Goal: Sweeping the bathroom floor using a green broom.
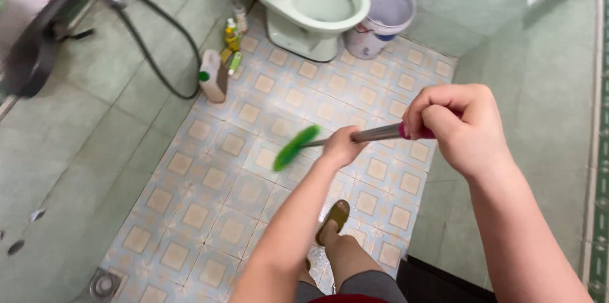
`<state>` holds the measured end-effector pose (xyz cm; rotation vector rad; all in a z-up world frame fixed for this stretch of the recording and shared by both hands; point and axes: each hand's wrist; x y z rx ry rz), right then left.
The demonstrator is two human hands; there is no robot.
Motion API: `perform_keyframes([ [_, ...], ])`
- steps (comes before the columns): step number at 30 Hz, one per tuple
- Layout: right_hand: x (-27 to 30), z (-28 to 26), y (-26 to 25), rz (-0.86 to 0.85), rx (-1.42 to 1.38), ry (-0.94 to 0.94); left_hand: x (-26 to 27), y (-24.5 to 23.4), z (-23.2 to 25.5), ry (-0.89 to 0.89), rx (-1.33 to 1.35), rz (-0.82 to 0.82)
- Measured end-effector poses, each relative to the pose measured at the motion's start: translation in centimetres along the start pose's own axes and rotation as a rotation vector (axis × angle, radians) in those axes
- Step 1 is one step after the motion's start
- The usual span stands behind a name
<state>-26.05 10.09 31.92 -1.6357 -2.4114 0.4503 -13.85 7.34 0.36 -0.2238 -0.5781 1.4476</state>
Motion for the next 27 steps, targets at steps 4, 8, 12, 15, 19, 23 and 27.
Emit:
perform_keyframes([
  [4,-0.3,4.6,-4.5,0.116,0.12,-0.2,-3.1,3.3,5.5,0.052,-0.057,-0.059],
  [8,-1.9,10.4,-10.5,0.129,-0.455,-0.439,-6.2,5.2,6.4,0.114,-0.216,0.015],
  [12,-4.9,16.5,-9.3,0.106,-0.524,-0.339,-11.5,5.0,-1.0,0.099,-0.261,0.197],
  [15,-6.1,22.8,-3.8,-0.055,-0.386,-0.326,-14.3,2.4,-9.0,-0.113,-0.284,0.26],
  [19,-7.3,25.6,-4.4,-0.054,-0.418,-0.376,-16.7,2.1,-8.5,-0.185,-0.456,0.106],
  [23,-9.9,20.4,-13.7,0.063,-0.396,-0.176,-20.8,6.8,-0.9,-0.003,-0.248,0.1],
  [27,-12.0,18.0,-19.1,0.119,-0.426,-0.276,-23.0,7.0,9.4,0.07,-0.098,-0.043],
])
Point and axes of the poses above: each hand's wrist, its own x-axis away from the middle knuckle, its own y-axis out of the palm, z = x × y, and after that the axes turned 3 degrees about -x, right-handed
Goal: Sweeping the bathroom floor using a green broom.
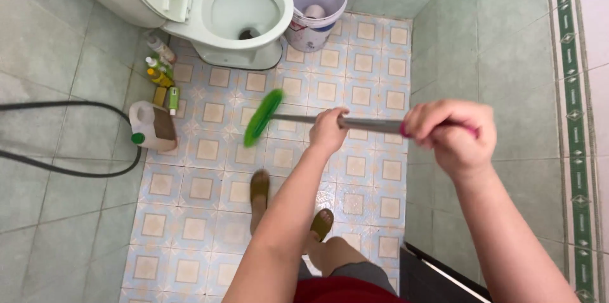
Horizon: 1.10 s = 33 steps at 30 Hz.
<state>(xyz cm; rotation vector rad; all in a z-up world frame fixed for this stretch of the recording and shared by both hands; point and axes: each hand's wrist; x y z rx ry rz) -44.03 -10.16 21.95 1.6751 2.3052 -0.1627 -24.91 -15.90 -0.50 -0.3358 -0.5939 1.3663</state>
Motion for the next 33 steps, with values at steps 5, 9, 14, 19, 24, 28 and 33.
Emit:
perform_keyframes([
  [5,-3.5,5.3,1.0,0.113,-0.133,-0.021,-4.4,-1.8,-5.2,-0.037,-0.151,-0.091],
  [9,-6.4,11.3,5.2,0.018,-0.035,0.151,-8.7,-7.2,-12.5,-0.188,-0.265,-0.081],
  [14,-11.1,12.0,4.3,0.18,-0.009,0.248,-15.1,-8.6,-13.0,-0.079,-0.342,-0.127],
  [19,-10.9,1.9,0.5,0.484,0.125,0.299,-16.4,-2.6,-2.3,0.1,-0.232,-0.365],
  [24,-7.2,0.8,2.8,0.757,0.326,0.128,-17.8,2.9,4.0,0.442,-0.135,-0.56],
  [28,-4.8,6.5,6.2,0.891,0.498,0.15,-21.7,8.0,-0.2,0.604,-0.299,-0.622],
  [33,-2.4,4.7,6.6,1.054,0.348,0.127,-19.2,8.9,0.0,0.674,-0.416,-0.725],
])
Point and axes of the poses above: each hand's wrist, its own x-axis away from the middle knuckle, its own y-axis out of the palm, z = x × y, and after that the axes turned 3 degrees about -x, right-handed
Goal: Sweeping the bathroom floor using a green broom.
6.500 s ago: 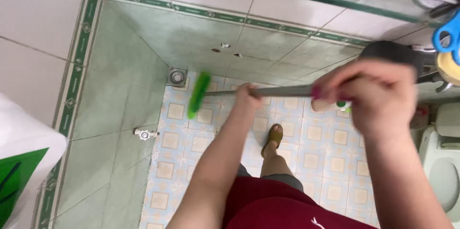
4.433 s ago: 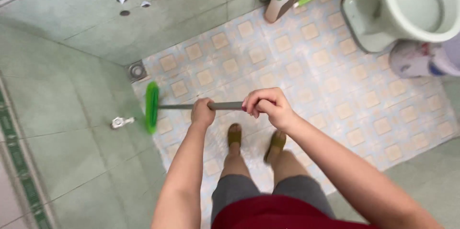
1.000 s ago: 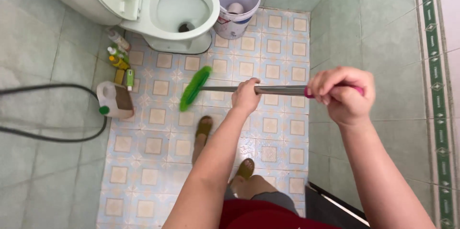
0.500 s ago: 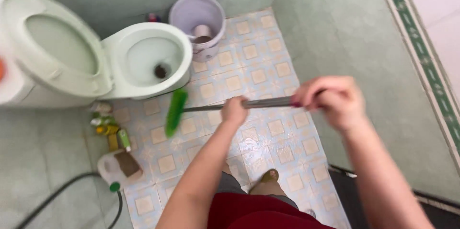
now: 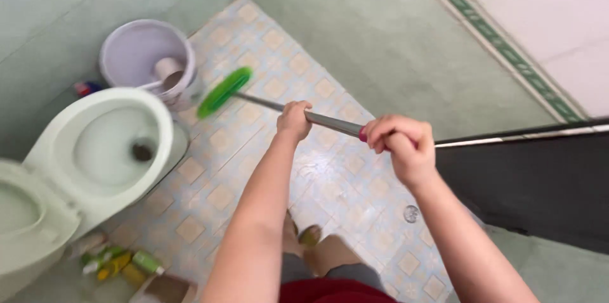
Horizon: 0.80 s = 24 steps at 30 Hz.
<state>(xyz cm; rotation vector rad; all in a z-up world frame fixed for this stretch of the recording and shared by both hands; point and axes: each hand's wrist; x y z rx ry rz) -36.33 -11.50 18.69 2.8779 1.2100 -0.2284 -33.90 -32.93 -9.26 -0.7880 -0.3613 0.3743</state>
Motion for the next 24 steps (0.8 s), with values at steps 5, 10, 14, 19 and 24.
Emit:
perform_keyframes([
  [5,0.0,-9.8,-6.0,0.066,0.052,0.162,3.0,1.6,10.6,0.236,0.265,-0.066],
  [10,4.2,-16.0,-7.8,0.162,0.22,0.231,9.0,7.1,20.5,0.215,0.58,-0.451],
  [14,8.8,-15.9,-8.2,0.201,0.284,0.305,14.4,7.7,25.2,0.221,0.4,-0.552],
  [19,13.8,-15.9,-9.5,0.313,0.261,0.213,16.6,5.7,27.6,0.27,0.193,-0.602],
  [24,14.9,-12.8,-10.1,0.383,-0.028,-0.106,13.4,6.8,24.4,0.333,0.027,-0.449],
])
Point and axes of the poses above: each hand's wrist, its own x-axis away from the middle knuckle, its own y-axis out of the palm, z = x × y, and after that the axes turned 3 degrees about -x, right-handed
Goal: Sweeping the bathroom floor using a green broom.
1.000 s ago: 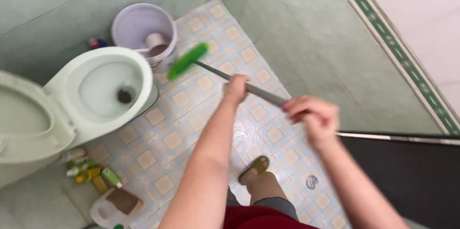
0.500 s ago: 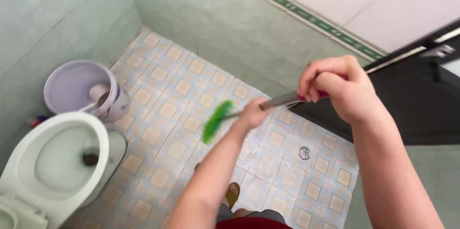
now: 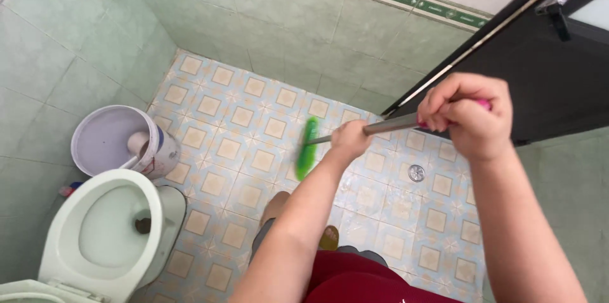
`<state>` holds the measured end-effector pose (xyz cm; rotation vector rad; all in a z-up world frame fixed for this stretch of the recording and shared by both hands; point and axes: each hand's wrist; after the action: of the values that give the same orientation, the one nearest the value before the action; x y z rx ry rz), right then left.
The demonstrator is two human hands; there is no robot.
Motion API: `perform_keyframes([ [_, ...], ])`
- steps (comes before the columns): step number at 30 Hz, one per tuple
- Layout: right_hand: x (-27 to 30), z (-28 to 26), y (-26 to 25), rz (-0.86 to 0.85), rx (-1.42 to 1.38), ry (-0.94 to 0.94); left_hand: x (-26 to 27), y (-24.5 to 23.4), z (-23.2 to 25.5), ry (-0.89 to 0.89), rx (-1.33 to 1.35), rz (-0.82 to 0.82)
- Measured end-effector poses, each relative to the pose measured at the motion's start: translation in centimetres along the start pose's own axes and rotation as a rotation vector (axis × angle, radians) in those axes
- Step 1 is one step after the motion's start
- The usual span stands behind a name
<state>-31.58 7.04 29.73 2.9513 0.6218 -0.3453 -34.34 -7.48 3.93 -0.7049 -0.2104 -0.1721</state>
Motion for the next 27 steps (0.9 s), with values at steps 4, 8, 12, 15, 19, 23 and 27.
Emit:
perform_keyframes([
  [4,-3.1,5.3,4.0,0.003,-0.104,-0.046,-2.1,-5.6,-6.8,-0.142,-0.07,0.014],
  [8,-8.6,11.4,11.0,-0.025,-0.075,-0.056,-6.0,-12.3,-17.9,-0.168,-0.149,0.143],
  [12,-14.4,20.1,20.4,-0.201,-0.006,0.044,-9.0,-19.6,-34.0,-0.315,-0.192,0.284],
  [15,-17.4,26.9,27.8,-0.357,0.015,-0.162,-7.2,-28.2,-38.3,-0.436,-0.315,0.355],
  [19,-21.4,27.1,30.2,-0.358,0.081,-0.162,-10.0,-31.2,-40.4,-0.363,-0.373,0.38],
  [23,-23.2,22.0,24.1,-0.101,0.018,0.248,-12.4,-28.3,-33.9,-0.19,-0.306,0.202],
  [27,-26.6,17.2,20.8,-0.046,0.029,0.175,-14.9,-29.0,-29.1,-0.001,-0.074,0.231],
])
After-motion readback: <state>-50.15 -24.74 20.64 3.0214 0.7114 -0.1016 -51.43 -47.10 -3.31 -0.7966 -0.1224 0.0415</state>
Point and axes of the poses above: each hand's wrist, its own x-axis away from the middle knuckle, its own y-axis out of the palm, z = x × y, and after that the axes turned 3 degrees about -x, right-handed
